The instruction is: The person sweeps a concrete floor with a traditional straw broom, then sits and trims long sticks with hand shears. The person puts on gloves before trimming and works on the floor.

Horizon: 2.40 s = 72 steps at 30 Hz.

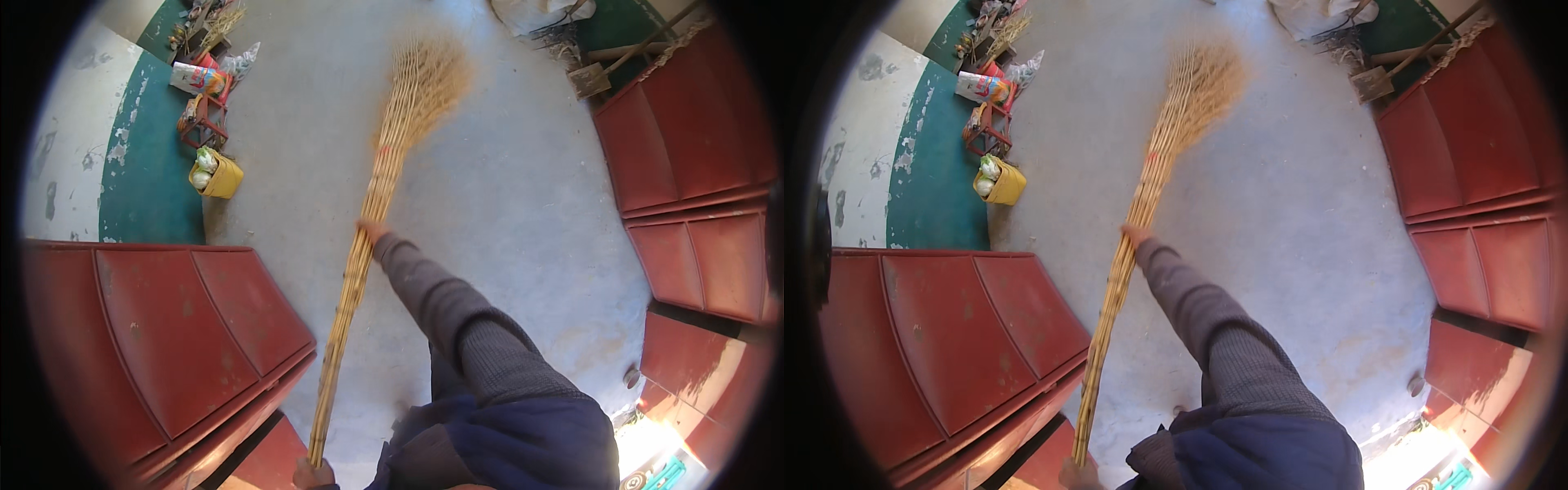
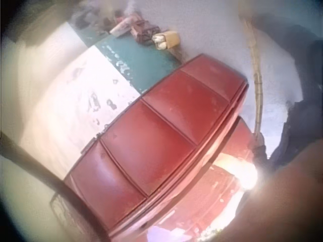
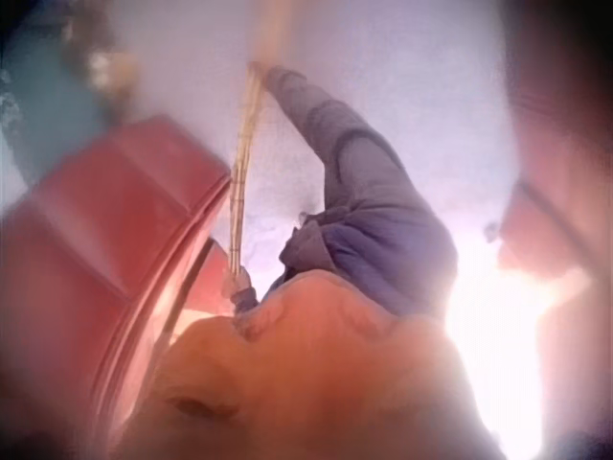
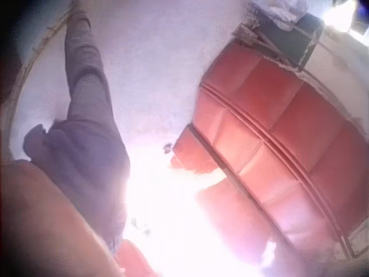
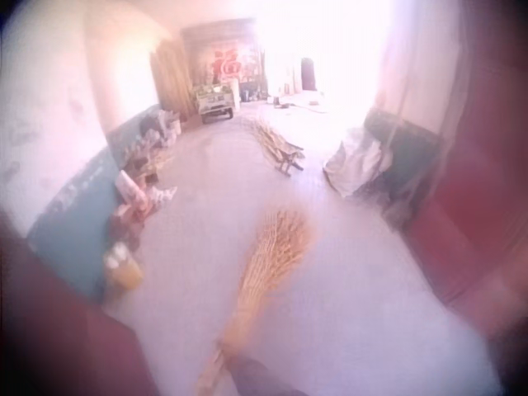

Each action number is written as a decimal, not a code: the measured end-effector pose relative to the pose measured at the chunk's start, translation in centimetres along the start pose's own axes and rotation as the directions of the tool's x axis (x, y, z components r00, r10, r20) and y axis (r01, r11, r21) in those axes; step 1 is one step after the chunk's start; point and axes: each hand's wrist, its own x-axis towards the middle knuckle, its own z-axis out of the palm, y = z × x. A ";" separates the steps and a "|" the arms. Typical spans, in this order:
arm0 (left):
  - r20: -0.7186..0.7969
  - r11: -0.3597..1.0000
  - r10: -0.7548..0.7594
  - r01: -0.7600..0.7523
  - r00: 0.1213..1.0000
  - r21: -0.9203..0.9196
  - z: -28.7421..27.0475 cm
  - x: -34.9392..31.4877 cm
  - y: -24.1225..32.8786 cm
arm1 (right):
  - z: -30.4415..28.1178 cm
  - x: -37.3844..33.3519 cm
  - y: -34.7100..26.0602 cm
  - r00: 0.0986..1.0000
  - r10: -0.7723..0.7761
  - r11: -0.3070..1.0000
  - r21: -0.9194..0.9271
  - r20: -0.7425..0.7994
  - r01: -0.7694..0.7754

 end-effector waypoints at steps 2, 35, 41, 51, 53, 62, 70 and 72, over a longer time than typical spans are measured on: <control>-0.042 0.994 -0.031 0.026 0.999 -0.102 -7.1 5.0 8.9 | -1.9 4.4 -6.8 0.993 0.114 0.966 0.232 0.028 -0.118; -0.520 0.294 0.842 -0.931 0.144 0.218 -22.9 14.0 -13.4 | -13.9 -60.5 34.9 0.697 0.292 0.172 0.753 -0.655 0.635; -0.589 0.359 0.788 -0.912 0.181 0.200 -22.6 12.8 -18.9 | -8.7 -65.7 31.2 0.704 0.205 0.146 0.732 -0.680 0.665; -0.609 0.841 0.463 -0.536 0.645 0.071 -16.4 1.9 -32.5 | -3.1 -54.1 19.9 0.965 0.077 0.459 0.868 -0.252 0.190; -0.339 0.899 0.370 -0.426 0.865 -0.107 -15.2 -1.1 -36.4 | -0.5 -49.2 19.4 0.994 0.070 0.480 0.877 -0.080 0.037; 0.506 0.992 -0.051 0.102 0.861 -0.073 -14.6 -6.8 -32.6 | 8.7 -30.2 18.0 0.987 0.160 0.782 0.610 0.008 -0.131; 0.411 0.987 0.159 -0.149 0.898 -0.057 -12.1 0.4 -35.2 | 0.4 -35.4 29.8 0.937 0.265 0.739 0.672 -0.228 -0.045; 0.497 0.978 0.192 -0.120 0.846 -0.173 -10.0 4.0 -37.1 | -0.6 -40.4 33.4 0.921 0.252 0.638 0.766 -0.297 0.073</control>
